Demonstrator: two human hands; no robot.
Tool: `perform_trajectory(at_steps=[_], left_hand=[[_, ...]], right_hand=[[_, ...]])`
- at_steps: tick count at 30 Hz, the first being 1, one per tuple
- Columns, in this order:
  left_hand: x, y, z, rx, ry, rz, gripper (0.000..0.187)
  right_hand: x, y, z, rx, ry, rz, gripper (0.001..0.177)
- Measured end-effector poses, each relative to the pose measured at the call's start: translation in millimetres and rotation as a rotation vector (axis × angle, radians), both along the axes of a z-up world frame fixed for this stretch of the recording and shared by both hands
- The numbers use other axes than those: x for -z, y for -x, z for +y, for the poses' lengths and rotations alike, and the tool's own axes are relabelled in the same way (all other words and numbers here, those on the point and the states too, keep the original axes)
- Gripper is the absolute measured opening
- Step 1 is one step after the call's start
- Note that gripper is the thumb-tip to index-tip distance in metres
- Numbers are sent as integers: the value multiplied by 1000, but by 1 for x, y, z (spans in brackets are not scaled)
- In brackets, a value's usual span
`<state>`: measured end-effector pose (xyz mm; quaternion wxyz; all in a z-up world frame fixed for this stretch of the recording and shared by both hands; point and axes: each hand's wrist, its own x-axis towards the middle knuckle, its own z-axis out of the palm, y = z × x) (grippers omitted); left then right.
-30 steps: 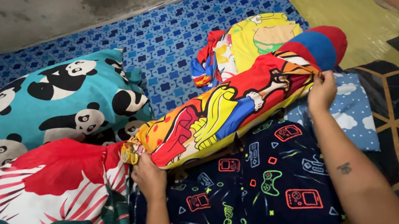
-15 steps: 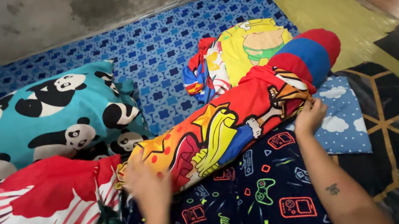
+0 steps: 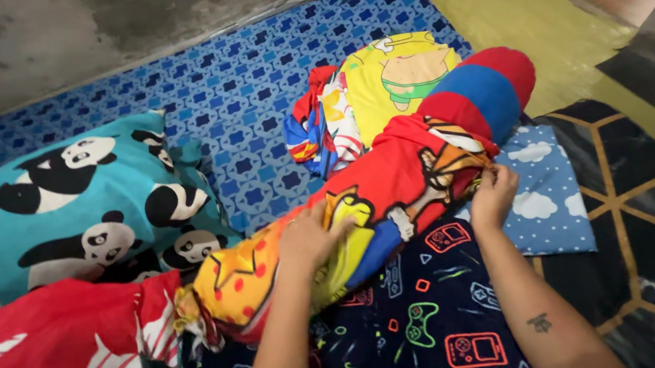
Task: The person sits on the floor and folds a long cylindrical pillow with a cartoon print, then folds a blue cloud-patterned pillowcase and places it on a panda-print pillow. The person handles the items by hand without tools.
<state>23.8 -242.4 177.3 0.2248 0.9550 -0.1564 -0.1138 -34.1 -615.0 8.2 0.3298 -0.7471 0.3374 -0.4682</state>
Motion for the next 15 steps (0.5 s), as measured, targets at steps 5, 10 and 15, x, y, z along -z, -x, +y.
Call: perform_trajectory(at_steps=[5, 10, 15], left_hand=[[29, -23, 46, -48, -58, -752, 75], [32, -10, 46, -106, -135, -291, 77], [-24, 13, 35, -53, -26, -471, 60]], right_hand=[[4, -1, -4, 20, -39, 25, 17], [-16, 5, 10, 72, -16, 29, 18], [-61, 5, 15, -185, 17, -367, 37]])
